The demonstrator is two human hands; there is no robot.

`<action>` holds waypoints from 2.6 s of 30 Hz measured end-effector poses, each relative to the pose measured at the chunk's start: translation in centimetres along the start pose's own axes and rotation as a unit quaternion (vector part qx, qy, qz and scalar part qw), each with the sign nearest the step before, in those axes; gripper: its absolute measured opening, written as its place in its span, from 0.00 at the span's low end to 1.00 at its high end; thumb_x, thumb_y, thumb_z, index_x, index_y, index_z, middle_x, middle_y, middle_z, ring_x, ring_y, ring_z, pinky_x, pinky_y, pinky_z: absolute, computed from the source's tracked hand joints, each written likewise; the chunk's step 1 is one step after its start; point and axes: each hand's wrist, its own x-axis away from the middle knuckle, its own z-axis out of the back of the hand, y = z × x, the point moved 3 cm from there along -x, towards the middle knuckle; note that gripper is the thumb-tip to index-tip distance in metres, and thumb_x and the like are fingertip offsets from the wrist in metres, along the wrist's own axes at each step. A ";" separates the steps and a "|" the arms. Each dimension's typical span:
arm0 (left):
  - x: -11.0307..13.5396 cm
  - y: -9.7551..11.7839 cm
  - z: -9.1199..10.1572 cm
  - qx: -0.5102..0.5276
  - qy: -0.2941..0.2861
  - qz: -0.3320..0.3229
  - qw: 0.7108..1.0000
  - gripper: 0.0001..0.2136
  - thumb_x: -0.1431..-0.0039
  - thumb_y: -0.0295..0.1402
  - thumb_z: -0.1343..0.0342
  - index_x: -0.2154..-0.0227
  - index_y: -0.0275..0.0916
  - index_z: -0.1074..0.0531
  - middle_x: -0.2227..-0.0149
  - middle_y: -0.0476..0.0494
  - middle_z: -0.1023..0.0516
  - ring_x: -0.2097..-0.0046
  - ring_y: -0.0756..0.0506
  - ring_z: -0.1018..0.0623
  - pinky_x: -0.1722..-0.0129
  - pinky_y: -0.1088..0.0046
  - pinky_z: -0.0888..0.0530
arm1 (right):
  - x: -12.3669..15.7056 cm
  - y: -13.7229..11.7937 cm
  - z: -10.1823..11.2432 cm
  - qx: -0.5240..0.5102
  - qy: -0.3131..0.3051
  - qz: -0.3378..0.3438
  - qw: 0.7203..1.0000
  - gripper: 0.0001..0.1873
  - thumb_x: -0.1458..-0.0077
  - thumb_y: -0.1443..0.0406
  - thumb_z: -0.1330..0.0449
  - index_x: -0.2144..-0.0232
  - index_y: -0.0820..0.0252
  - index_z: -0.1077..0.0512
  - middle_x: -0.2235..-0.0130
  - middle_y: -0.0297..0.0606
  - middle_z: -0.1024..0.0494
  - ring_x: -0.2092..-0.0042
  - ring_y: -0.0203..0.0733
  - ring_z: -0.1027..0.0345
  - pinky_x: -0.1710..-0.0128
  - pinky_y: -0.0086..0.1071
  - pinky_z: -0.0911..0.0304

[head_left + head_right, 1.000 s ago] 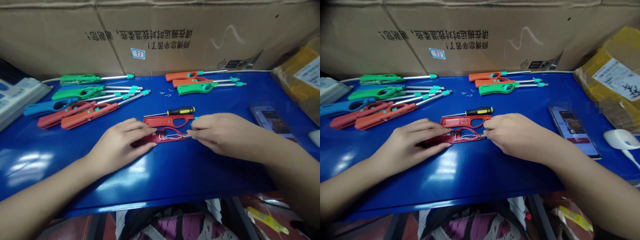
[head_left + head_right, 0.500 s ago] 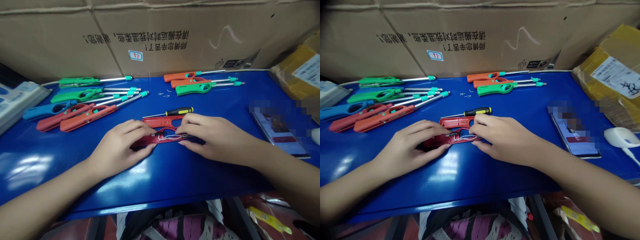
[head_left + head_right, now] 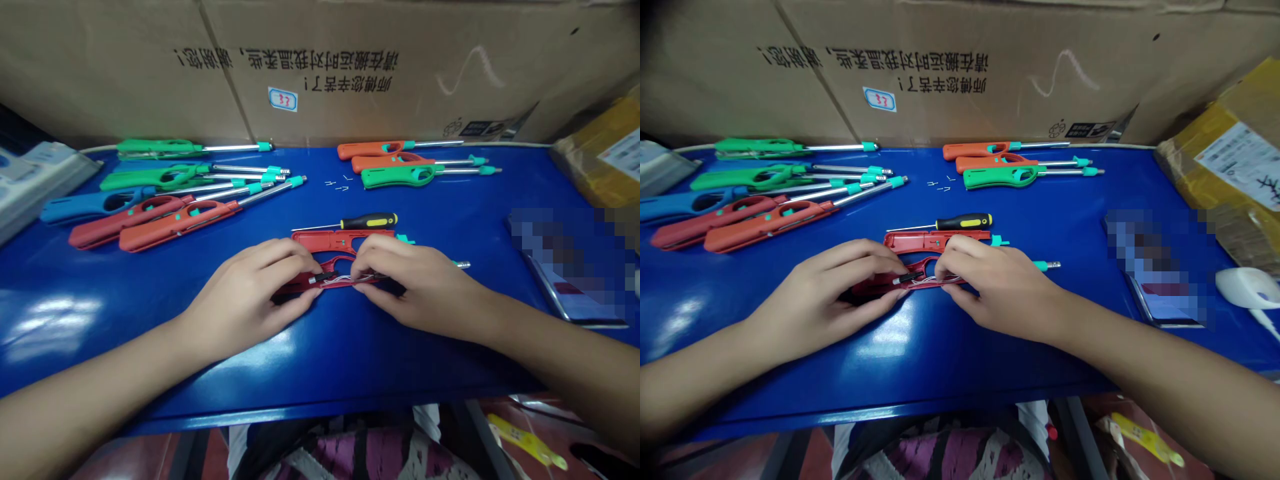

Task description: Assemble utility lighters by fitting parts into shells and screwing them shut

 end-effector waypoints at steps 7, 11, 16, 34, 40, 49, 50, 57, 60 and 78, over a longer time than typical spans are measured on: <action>-0.1 0.1 0.0 0.007 0.001 0.000 1.000 0.07 0.34 0.32 0.42 0.55 0.38 0.24 0.56 0.42 0.22 0.55 0.44 0.21 0.57 0.67 0.24 | 0.0 -0.3 0.0 0.010 -0.006 -0.003 1.000 0.08 0.33 0.66 0.46 0.56 0.56 0.28 0.53 0.39 0.25 0.58 0.40 0.29 0.61 0.34 0.36; -0.3 0.1 0.0 0.010 0.003 0.000 1.000 0.07 0.33 0.32 0.43 0.56 0.38 0.23 0.56 0.42 0.22 0.56 0.44 0.21 0.57 0.67 0.24 | 0.1 -0.4 0.0 0.021 -0.001 -0.017 1.000 0.06 0.34 0.66 0.45 0.58 0.57 0.29 0.54 0.38 0.25 0.58 0.41 0.29 0.60 0.34 0.36; -0.2 0.1 0.1 0.012 0.017 -0.010 1.000 0.07 0.32 0.31 0.43 0.56 0.35 0.23 0.58 0.42 0.22 0.57 0.46 0.21 0.58 0.70 0.25 | 0.2 -0.5 -0.2 0.037 -0.011 0.006 0.999 0.10 0.33 0.67 0.47 0.54 0.57 0.27 0.54 0.40 0.25 0.57 0.42 0.29 0.59 0.35 0.35; -0.2 -0.2 -0.2 -0.030 0.045 -0.031 0.998 0.08 0.32 0.32 0.42 0.56 0.34 0.22 0.59 0.42 0.19 0.59 0.46 0.21 0.58 0.70 0.26 | 0.2 -0.6 -0.5 0.028 0.010 -0.019 0.999 0.05 0.35 0.68 0.44 0.57 0.56 0.30 0.55 0.35 0.26 0.57 0.41 0.29 0.59 0.36 0.35; -0.2 -0.2 -0.2 -0.029 0.043 -0.023 0.998 0.08 0.31 0.33 0.42 0.56 0.35 0.23 0.60 0.43 0.19 0.61 0.46 0.22 0.59 0.70 0.26 | 0.2 -0.7 -0.5 0.032 0.005 -0.026 0.999 0.02 0.35 0.67 0.44 0.59 0.56 0.33 0.56 0.35 0.27 0.58 0.41 0.30 0.60 0.36 0.37; -0.3 -0.3 -0.2 -0.028 0.035 -0.021 0.999 0.08 0.31 0.34 0.42 0.57 0.35 0.23 0.62 0.44 0.19 0.62 0.46 0.23 0.60 0.70 0.27 | 0.2 -0.7 -0.4 0.019 -0.012 -0.018 1.000 0.03 0.35 0.68 0.46 0.60 0.56 0.33 0.57 0.35 0.28 0.58 0.41 0.32 0.61 0.37 0.39; -0.2 -0.2 -0.2 -0.028 0.033 -0.021 0.999 0.08 0.31 0.34 0.42 0.57 0.35 0.23 0.62 0.44 0.19 0.62 0.46 0.23 0.60 0.70 0.27 | 0.3 -0.8 -0.3 0.017 -0.021 -0.012 1.000 0.03 0.35 0.67 0.46 0.60 0.56 0.32 0.56 0.36 0.29 0.59 0.41 0.32 0.61 0.37 0.39; -0.2 -0.3 0.0 -0.030 0.019 -0.028 0.999 0.08 0.32 0.34 0.42 0.57 0.35 0.23 0.62 0.44 0.19 0.61 0.46 0.22 0.60 0.69 0.27 | 1.0 -0.7 0.9 -0.003 -0.069 0.017 0.997 0.04 0.37 0.67 0.43 0.60 0.54 0.31 0.52 0.36 0.30 0.56 0.41 0.32 0.56 0.38 0.38; -0.3 -0.3 0.0 -0.026 0.017 -0.034 0.999 0.07 0.32 0.33 0.42 0.57 0.36 0.23 0.61 0.44 0.19 0.60 0.46 0.21 0.59 0.69 0.26 | 1.0 -0.6 1.0 -0.001 -0.067 0.016 0.998 0.11 0.35 0.65 0.43 0.50 0.52 0.32 0.49 0.37 0.30 0.52 0.42 0.32 0.53 0.39 0.36; -0.3 -0.3 0.0 -0.030 0.007 -0.032 0.999 0.08 0.31 0.33 0.43 0.56 0.36 0.23 0.59 0.43 0.18 0.58 0.44 0.21 0.57 0.67 0.25 | 0.6 -0.5 0.6 0.002 -0.041 0.026 0.999 0.07 0.34 0.67 0.46 0.57 0.56 0.29 0.51 0.40 0.28 0.56 0.41 0.31 0.57 0.37 0.37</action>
